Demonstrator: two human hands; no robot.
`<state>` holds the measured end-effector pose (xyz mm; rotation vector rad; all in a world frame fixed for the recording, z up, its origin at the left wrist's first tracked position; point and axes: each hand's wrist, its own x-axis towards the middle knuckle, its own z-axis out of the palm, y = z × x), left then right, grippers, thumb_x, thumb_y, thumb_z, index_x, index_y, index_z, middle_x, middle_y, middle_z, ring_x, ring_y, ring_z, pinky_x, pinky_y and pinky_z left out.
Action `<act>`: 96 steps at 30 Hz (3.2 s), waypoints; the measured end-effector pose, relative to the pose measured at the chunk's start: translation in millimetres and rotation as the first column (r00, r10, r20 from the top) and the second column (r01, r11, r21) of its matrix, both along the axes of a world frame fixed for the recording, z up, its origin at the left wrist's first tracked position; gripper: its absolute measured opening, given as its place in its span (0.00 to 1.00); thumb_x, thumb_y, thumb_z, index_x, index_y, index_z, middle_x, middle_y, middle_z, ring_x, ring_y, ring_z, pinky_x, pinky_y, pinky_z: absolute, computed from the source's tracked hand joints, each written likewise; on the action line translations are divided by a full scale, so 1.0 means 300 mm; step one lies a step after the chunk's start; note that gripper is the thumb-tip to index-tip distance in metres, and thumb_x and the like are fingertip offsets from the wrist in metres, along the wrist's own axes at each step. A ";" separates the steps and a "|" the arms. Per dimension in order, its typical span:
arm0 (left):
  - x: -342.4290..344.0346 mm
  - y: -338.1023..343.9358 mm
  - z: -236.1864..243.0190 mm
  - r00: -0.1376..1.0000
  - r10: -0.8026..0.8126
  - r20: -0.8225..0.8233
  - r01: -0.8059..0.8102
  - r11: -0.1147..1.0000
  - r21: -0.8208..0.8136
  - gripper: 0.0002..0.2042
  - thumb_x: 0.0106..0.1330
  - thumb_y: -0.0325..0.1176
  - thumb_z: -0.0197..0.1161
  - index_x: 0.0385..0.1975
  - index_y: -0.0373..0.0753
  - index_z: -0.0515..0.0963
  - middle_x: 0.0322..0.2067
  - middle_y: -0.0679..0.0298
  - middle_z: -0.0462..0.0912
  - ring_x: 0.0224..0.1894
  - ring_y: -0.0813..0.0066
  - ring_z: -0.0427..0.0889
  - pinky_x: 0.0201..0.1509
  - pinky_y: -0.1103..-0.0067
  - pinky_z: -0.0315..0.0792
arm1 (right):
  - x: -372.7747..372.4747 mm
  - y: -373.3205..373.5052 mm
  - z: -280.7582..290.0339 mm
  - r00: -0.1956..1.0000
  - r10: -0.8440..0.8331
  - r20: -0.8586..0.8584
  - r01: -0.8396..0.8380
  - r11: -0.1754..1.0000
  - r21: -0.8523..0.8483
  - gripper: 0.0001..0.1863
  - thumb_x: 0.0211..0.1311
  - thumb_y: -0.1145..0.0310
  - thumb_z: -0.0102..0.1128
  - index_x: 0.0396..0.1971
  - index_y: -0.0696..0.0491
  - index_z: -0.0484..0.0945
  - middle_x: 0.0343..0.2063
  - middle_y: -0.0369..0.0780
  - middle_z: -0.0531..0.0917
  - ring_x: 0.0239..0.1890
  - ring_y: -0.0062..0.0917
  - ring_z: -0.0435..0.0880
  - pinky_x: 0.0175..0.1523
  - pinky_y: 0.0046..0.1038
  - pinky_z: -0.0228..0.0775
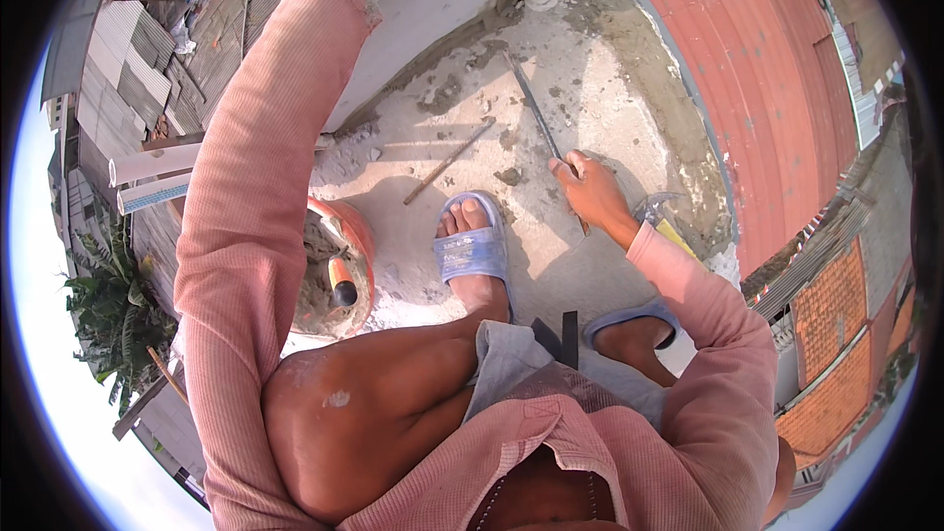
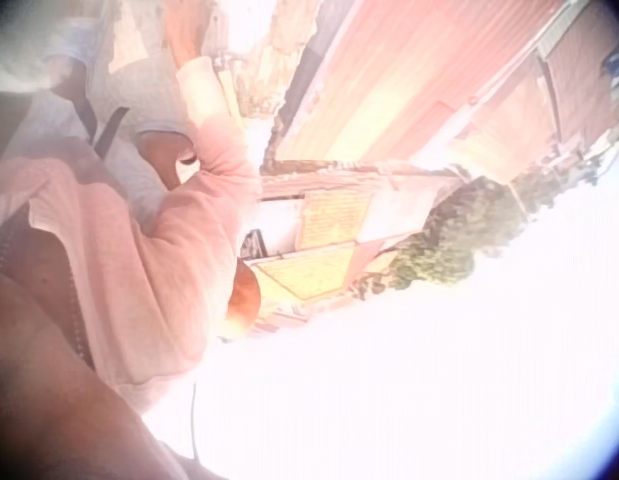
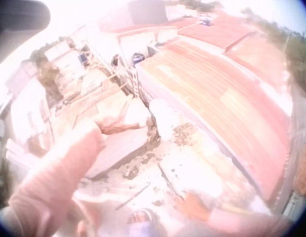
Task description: The person constructs a masonry wall using bricks and mortar, applying wet cement with a trowel, positioning a PVC pipe, and using a hammer to break and shape pieces of concrete.
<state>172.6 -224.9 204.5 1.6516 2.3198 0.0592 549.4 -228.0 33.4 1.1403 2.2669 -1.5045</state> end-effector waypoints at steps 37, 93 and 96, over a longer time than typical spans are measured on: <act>-0.185 -0.376 -0.010 0.949 0.155 0.275 -0.120 0.983 -0.142 0.60 0.48 0.63 0.74 0.74 0.35 0.48 0.64 0.42 0.70 0.65 0.53 0.71 0.71 0.65 0.60 | -0.951 0.406 0.583 0.328 0.945 -0.011 -0.561 0.204 0.802 0.30 0.60 0.52 0.66 0.56 0.56 0.74 0.50 0.49 0.80 0.53 0.41 0.79 0.59 0.40 0.69; -0.244 -1.420 -0.067 0.904 0.406 0.135 -0.421 0.901 0.105 0.34 0.59 0.47 0.71 0.61 0.34 0.70 0.58 0.49 0.74 0.62 0.56 0.73 0.67 0.67 0.66 | -1.106 0.089 0.667 0.298 0.856 0.422 -0.773 -0.042 0.632 0.56 0.40 0.56 0.77 0.71 0.51 0.54 0.67 0.49 0.66 0.69 0.45 0.64 0.74 0.46 0.53; -0.238 -1.422 -0.076 0.888 0.438 0.142 -0.452 0.887 0.090 0.33 0.58 0.46 0.72 0.60 0.35 0.70 0.58 0.49 0.75 0.61 0.57 0.73 0.66 0.67 0.66 | -1.102 0.123 0.645 0.335 0.876 0.346 -0.836 0.106 0.539 0.55 0.39 0.55 0.75 0.70 0.52 0.58 0.65 0.50 0.69 0.66 0.47 0.67 0.73 0.46 0.55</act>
